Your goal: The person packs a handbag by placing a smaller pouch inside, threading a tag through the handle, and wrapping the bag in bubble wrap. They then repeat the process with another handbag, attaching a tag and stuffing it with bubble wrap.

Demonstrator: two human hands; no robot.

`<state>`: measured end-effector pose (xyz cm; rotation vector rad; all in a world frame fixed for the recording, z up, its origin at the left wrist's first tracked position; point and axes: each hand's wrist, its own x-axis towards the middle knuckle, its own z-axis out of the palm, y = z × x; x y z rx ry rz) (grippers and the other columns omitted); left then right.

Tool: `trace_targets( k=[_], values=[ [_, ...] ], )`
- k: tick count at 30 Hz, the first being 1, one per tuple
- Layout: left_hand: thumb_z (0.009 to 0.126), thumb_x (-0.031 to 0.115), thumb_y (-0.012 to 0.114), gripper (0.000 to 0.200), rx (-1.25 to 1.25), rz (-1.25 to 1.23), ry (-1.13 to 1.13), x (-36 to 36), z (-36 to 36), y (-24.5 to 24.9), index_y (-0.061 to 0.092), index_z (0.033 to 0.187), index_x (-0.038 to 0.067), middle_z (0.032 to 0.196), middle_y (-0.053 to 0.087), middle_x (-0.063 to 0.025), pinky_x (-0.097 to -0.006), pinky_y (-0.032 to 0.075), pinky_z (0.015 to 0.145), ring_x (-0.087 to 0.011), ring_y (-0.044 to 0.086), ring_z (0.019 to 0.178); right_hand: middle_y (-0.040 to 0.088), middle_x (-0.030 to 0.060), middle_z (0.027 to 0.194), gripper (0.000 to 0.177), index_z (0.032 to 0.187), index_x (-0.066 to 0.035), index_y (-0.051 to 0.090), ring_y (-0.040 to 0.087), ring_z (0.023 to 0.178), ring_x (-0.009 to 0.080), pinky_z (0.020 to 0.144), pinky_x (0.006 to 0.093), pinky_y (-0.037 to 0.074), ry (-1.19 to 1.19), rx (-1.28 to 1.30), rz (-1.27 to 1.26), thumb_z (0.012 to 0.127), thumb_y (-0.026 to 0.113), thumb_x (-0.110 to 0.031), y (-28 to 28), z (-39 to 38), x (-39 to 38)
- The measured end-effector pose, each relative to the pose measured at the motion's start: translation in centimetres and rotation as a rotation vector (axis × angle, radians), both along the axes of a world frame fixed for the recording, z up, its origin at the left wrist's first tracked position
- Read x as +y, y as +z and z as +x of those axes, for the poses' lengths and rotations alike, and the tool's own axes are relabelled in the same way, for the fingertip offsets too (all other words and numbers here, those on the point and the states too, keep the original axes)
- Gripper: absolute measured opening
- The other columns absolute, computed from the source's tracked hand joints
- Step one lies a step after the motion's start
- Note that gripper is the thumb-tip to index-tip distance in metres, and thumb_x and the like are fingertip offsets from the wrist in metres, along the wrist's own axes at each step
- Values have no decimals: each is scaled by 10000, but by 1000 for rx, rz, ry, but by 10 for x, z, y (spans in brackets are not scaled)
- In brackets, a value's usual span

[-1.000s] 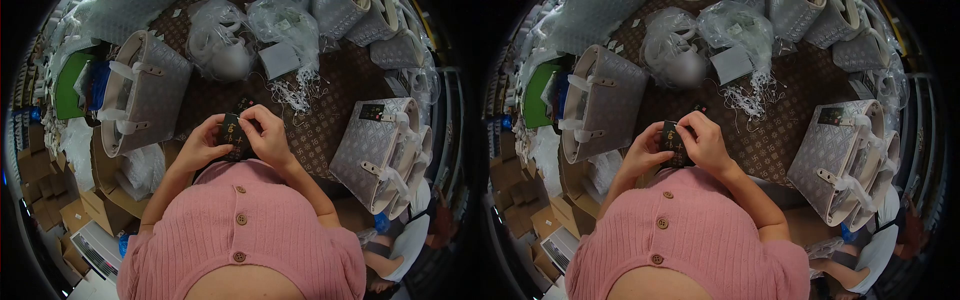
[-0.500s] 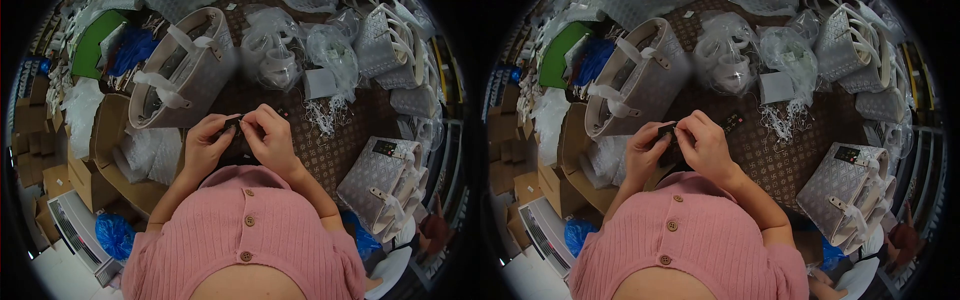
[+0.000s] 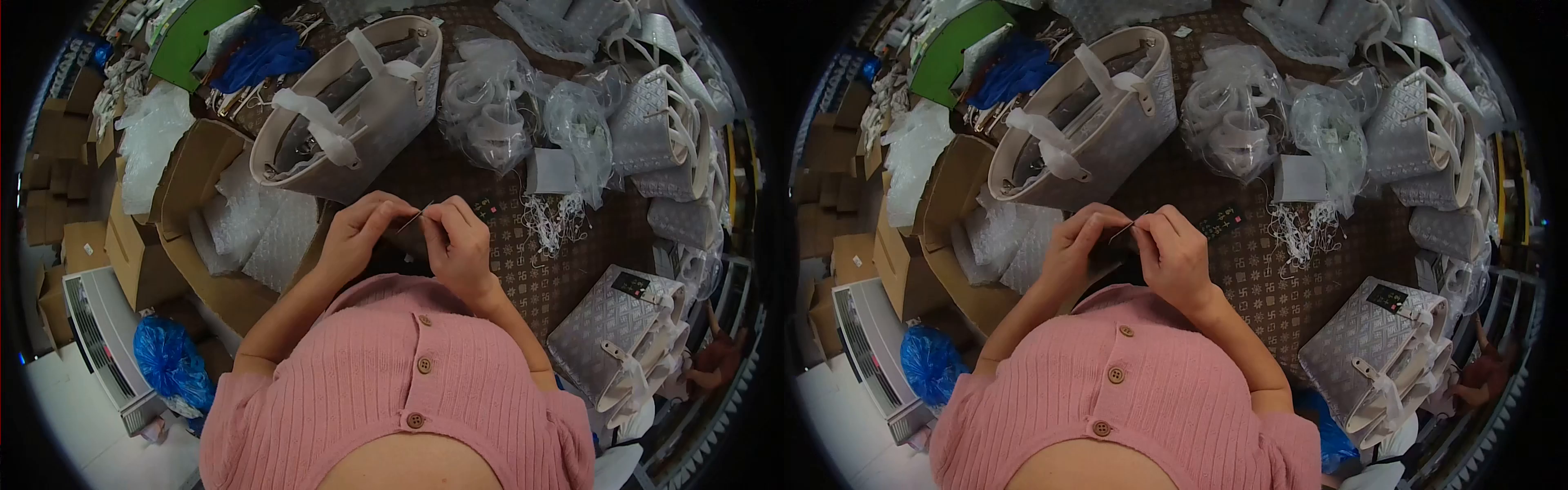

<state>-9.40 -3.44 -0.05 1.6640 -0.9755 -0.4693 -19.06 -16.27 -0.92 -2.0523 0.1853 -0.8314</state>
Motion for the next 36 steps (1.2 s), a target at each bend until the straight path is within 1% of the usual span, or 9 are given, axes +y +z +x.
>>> trace_targets(
  k=[2, 9, 14, 24, 26, 30, 32, 34, 36],
  values=[
    [815, 32, 588, 97, 535, -137, 36, 2, -1, -16, 634, 897, 8, 883, 580, -45, -221, 423, 693, -113, 541, 795, 487, 108, 676, 95, 759, -14, 530, 510, 556, 270, 483, 327, 421, 45, 2, 12, 714, 595, 40, 1, 0, 4],
    [800, -15, 582, 32, 590, -142, 103, 6, -2, -19, 562, 821, -1, 814, 556, -35, -227, 424, 656, -106, 518, 736, 513, 89, 694, 120, 778, -22, 540, 527, 538, 230, 469, 299, 424, 100, 85, 34, 719, 643, -10, -1, 3, 6],
    [727, -84, 574, 141, -495, -44, 155, 6, 12, -8, 501, 806, 8, 770, 527, -90, -282, 433, 621, -229, 531, 699, 564, 89, 743, 162, 853, -7, 568, 543, 547, 170, 483, 254, 431, 84, 211, 257, 721, 662, -23, 1, 13, -4],
    [745, -45, 573, 107, -287, 6, 313, 15, 21, 15, 514, 818, 7, 870, 522, -122, -329, 422, 660, -264, 493, 755, 547, 81, 688, 74, 804, 7, 627, 507, 573, 133, 522, 245, 400, 422, 223, 450, 750, 639, -42, 12, 47, -10],
    [778, 10, 558, 50, -637, 114, 573, 18, 43, 19, 551, 823, -9, 862, 535, -117, -342, 419, 686, -272, 503, 769, 529, 68, 666, 66, 796, 5, 623, 478, 559, 113, 510, 229, 373, 415, 170, 443, 750, 637, -41, 13, 64, -15],
    [783, 19, 525, 92, -399, 265, 501, 16, 81, 17, 596, 821, -26, 832, 558, -109, -343, 426, 699, -295, 521, 761, 569, 82, 650, 77, 768, -23, 648, 554, 573, 168, 534, 285, 425, 220, 86, -135, 717, 623, -75, 10, 123, -32],
    [757, 18, 527, 143, -137, 350, 270, 14, 95, 21, 627, 846, -32, 800, 603, -92, -302, 442, 690, -242, 571, 740, 586, 84, 637, 84, 744, -30, 658, 580, 582, 182, 545, 305, 443, 170, 122, -390, 689, 625, -85, 15, 148, -34],
    [741, 22, 547, 155, -65, 307, 292, 14, 100, 10, 639, 856, -24, 780, 621, -77, -279, 446, 668, -188, 577, 715, 612, 91, 614, 100, 684, -28, 664, 608, 594, 199, 559, 326, 468, 342, 628, -489, 625, 607, -86, 35, 166, -33],
    [725, 26, 567, 170, 13, 269, 306, 12, 100, 10, 652, 866, -16, 761, 640, -62, -256, 450, 646, -133, 582, 690, 615, 96, 608, 106, 671, -22, 662, 605, 583, 197, 552, 318, 466, 511, 767, -479, 608, 597, -78, 48, 185, -37]
  ],
)
